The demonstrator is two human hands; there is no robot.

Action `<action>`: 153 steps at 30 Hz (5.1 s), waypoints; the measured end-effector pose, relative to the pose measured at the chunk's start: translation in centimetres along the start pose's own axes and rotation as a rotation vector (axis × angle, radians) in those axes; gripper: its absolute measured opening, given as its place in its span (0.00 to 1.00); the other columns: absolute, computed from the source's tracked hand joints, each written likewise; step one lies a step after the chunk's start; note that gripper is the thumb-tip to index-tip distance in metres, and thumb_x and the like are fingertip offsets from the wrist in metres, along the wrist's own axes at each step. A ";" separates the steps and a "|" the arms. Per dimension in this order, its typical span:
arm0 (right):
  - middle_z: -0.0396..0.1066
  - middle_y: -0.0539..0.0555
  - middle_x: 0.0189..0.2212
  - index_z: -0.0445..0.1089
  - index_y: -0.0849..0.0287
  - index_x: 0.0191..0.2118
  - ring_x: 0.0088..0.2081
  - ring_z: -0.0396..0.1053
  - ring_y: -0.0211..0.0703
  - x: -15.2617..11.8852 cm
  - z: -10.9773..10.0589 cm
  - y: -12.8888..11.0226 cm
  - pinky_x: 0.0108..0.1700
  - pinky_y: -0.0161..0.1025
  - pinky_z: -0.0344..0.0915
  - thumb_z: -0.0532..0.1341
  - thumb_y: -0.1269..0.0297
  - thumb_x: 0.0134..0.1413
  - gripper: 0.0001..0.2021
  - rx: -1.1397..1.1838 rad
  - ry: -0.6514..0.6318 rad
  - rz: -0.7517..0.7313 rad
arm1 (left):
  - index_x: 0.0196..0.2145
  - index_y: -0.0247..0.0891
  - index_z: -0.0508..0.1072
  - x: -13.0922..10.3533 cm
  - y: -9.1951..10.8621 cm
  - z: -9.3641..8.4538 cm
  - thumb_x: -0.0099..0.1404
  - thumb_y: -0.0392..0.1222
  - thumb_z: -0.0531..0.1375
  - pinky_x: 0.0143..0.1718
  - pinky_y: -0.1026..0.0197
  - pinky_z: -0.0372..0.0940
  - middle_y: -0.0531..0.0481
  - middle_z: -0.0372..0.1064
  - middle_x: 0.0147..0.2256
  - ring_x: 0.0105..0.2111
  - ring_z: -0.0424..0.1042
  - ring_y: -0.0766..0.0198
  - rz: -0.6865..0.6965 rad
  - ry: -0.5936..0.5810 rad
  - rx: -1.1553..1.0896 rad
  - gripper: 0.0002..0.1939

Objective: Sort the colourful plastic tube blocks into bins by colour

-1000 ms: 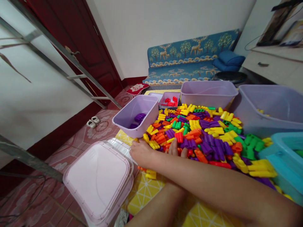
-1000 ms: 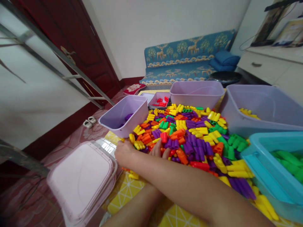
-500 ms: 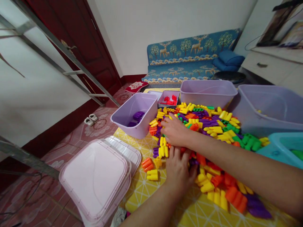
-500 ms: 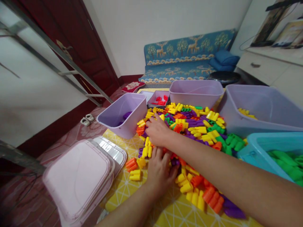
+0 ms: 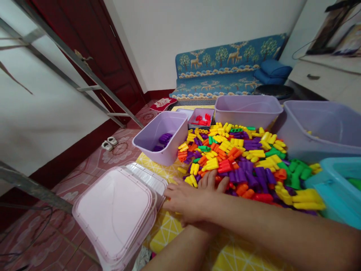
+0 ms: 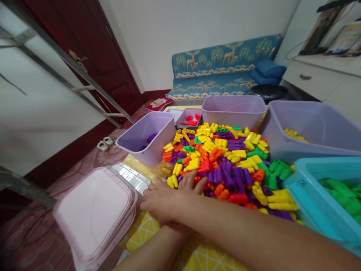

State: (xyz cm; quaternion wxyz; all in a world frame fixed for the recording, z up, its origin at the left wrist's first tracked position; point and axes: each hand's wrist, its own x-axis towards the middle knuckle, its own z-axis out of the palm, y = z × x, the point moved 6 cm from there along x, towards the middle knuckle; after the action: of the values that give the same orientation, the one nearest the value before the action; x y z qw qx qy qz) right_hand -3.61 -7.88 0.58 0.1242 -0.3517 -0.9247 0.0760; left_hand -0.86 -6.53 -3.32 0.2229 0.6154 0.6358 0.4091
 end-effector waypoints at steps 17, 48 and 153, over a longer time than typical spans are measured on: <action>0.69 0.62 0.43 0.76 0.60 0.35 0.50 0.61 0.57 5.2 -8.6 13.2 0.57 0.62 0.44 0.60 0.70 0.50 0.07 -0.286 0.047 0.208 | 0.42 0.43 0.76 3.9 3.6 -1.0 0.56 0.46 0.63 0.49 0.51 0.63 0.44 0.66 0.46 0.47 0.65 0.53 0.385 -0.152 0.033 0.15; 0.70 0.59 0.46 0.67 0.61 0.48 0.29 0.70 0.39 -3.6 -8.1 23.8 0.38 0.43 0.70 0.57 0.70 0.46 0.20 0.596 0.573 0.648 | 0.50 0.37 0.69 13.2 2.5 2.4 0.58 0.34 0.59 0.52 0.52 0.63 0.44 0.71 0.48 0.48 0.69 0.56 0.274 -0.125 -0.369 0.20; 0.65 0.60 0.49 0.54 0.58 0.59 0.49 0.66 0.48 -9.2 -13.9 22.7 0.50 0.48 0.62 0.52 0.59 0.55 0.25 0.583 1.369 0.743 | 0.32 0.36 0.74 14.6 6.6 1.7 0.62 0.40 0.56 0.30 0.62 0.60 0.47 0.73 0.29 0.30 0.70 0.61 0.493 -0.175 0.106 0.07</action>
State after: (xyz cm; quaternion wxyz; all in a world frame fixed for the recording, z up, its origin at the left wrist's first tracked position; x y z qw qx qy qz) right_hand 21.30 3.53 7.15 0.7123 -0.5562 -0.4116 0.1178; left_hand 2.33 7.33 4.22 0.1381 0.7954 0.4657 0.3625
